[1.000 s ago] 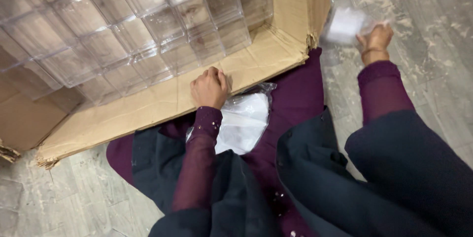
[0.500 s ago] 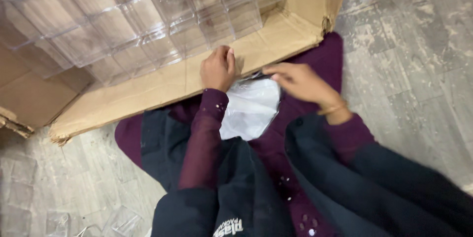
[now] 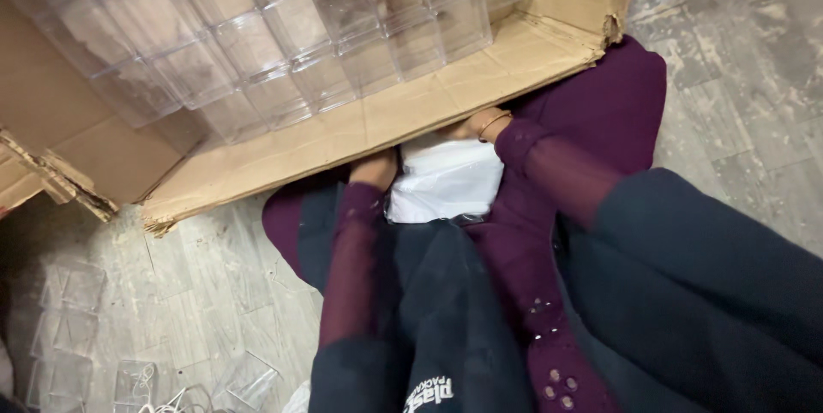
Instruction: The person sits on the floor and packs clear plastic boxes into plastic bags, opening each bag and inserting a box, then places the filled bags into a large cardboard box alongside other stacked plastic boxes.
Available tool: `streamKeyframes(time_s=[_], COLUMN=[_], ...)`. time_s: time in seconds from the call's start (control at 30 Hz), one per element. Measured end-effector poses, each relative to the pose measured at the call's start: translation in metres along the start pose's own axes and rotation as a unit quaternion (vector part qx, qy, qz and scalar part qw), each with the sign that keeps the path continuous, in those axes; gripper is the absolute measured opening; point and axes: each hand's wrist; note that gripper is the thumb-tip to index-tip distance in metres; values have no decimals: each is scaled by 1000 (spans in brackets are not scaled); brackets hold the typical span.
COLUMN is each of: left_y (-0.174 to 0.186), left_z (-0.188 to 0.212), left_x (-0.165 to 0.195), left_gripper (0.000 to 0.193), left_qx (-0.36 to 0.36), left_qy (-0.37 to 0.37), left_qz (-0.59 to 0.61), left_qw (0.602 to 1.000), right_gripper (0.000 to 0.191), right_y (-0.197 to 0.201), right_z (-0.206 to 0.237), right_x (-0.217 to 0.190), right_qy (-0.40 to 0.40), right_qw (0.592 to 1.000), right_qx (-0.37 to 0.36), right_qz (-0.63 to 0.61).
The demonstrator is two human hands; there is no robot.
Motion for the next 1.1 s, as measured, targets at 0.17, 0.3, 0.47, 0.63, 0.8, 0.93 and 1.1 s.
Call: streamKeyframes(time_s=[0.17,0.3,0.47,0.63,0.8,0.93,1.1], left_y=[-13,1,30,29,40,88,92], left_z=[-36,-38,12,57,43,24,-12], left_x=[9,18,53,66,53,-4,-111], left_gripper=[60,58,49,48,47,30,21], left_qx=[51,-30,-324,-317,-331,-157,76], left_qy=[110,25,135,201,168,11,191], left_qz=[225,199,132,100,138,523,612], left_qw=[967,979,927,922,918,837,763], right_gripper=[65,81,77,71,57,41,32], right_y=[8,35,52,37,66,126,145], right_z=[6,37,92,89,95,104,43], right_x=[9,9,-15,-34,-31,-13,10], right_qy=[107,-56,-14,51,150,161,-27], right_qw=[992,960,973,971,973,915,959], right_qx=[-47,-274,-229,-232,-156,-83,70], right_qz=[-55,-3,5,-5,-86,-361,-272])
Point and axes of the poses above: each hand's wrist, its own z-axis away from the middle knuckle, its own y-axis out of the back of the hand, x = y × z, and after that the axes turned 4 degrees about x, right-handed
